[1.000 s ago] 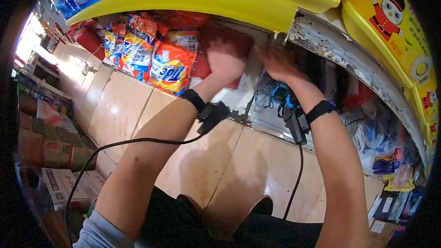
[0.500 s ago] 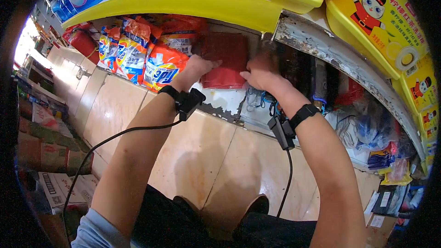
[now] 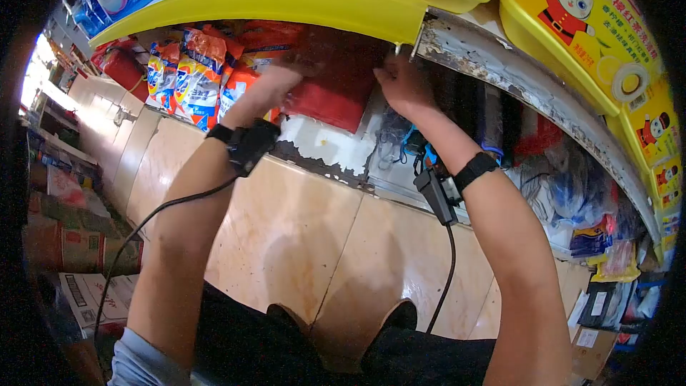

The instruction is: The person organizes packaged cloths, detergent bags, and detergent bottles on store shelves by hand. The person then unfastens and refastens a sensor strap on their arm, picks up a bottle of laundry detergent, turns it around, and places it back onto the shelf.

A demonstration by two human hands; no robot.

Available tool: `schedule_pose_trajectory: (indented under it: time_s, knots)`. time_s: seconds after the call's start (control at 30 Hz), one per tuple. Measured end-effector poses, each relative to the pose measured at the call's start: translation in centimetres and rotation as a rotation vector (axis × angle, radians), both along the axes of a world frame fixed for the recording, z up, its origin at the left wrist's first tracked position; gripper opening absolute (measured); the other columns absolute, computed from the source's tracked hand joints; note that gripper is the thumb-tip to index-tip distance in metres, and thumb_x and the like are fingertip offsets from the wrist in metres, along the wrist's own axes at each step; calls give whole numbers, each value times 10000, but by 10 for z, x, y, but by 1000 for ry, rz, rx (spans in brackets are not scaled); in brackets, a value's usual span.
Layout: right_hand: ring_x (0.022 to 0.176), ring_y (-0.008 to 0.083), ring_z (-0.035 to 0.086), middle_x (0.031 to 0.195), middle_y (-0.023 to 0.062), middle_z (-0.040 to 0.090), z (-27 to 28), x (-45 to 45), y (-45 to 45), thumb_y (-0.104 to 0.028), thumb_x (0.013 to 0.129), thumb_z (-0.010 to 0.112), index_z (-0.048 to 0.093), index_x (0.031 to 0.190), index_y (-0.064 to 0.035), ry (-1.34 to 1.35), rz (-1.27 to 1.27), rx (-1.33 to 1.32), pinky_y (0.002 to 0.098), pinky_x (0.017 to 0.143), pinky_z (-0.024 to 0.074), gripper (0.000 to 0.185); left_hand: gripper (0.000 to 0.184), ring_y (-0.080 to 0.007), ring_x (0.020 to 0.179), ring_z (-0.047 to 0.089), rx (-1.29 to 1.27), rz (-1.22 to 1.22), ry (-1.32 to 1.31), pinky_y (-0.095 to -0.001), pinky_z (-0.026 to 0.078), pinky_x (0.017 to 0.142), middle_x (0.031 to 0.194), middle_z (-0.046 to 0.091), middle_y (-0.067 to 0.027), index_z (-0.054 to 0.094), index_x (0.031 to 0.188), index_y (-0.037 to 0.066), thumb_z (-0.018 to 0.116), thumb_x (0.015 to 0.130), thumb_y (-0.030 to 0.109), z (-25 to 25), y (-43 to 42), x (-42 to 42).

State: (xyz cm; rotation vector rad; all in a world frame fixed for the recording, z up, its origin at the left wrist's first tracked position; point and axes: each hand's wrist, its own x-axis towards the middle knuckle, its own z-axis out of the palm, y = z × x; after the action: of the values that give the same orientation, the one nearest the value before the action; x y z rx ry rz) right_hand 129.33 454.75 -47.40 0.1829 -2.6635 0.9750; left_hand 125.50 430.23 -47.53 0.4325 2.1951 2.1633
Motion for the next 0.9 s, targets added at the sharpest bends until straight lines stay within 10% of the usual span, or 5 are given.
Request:
schedule_pose_trajectory:
  time_s: [0.13, 0.2, 0.9]
  knots:
    - [1011, 342, 649, 1074, 167, 686, 8, -8, -12, -368, 886, 704, 647, 1136, -27, -225, 3, -136, 443, 926, 489, 427, 489, -189, 1113, 629, -98, -20, -327, -350, 516, 947, 1225, 658, -94, 557, 1313, 32, 746, 866, 93, 33, -62, 24]
    - [1070, 284, 610, 1173, 95, 643, 32, 23, -31, -449, 881, 720, 618, 1208, -73, -809, 131, -1002, 450, 970, 446, 509, 462, -158, 987, 685, 42, -187, -380, -306, 544, 918, 1132, 697, -76, 568, 1287, 38, 750, 865, 83, 47, -78, 43]
    - [1208, 215, 588, 1302, 111, 615, 19, 60, -28, -281, 980, 630, 539, 1334, -28, -818, 482, -1460, 373, 1080, 444, 445, 647, -189, 1183, 598, -72, -563, -429, -416, 458, 1058, 1334, 600, -60, 462, 1424, 75, 671, 923, 426, 49, -115, 70]
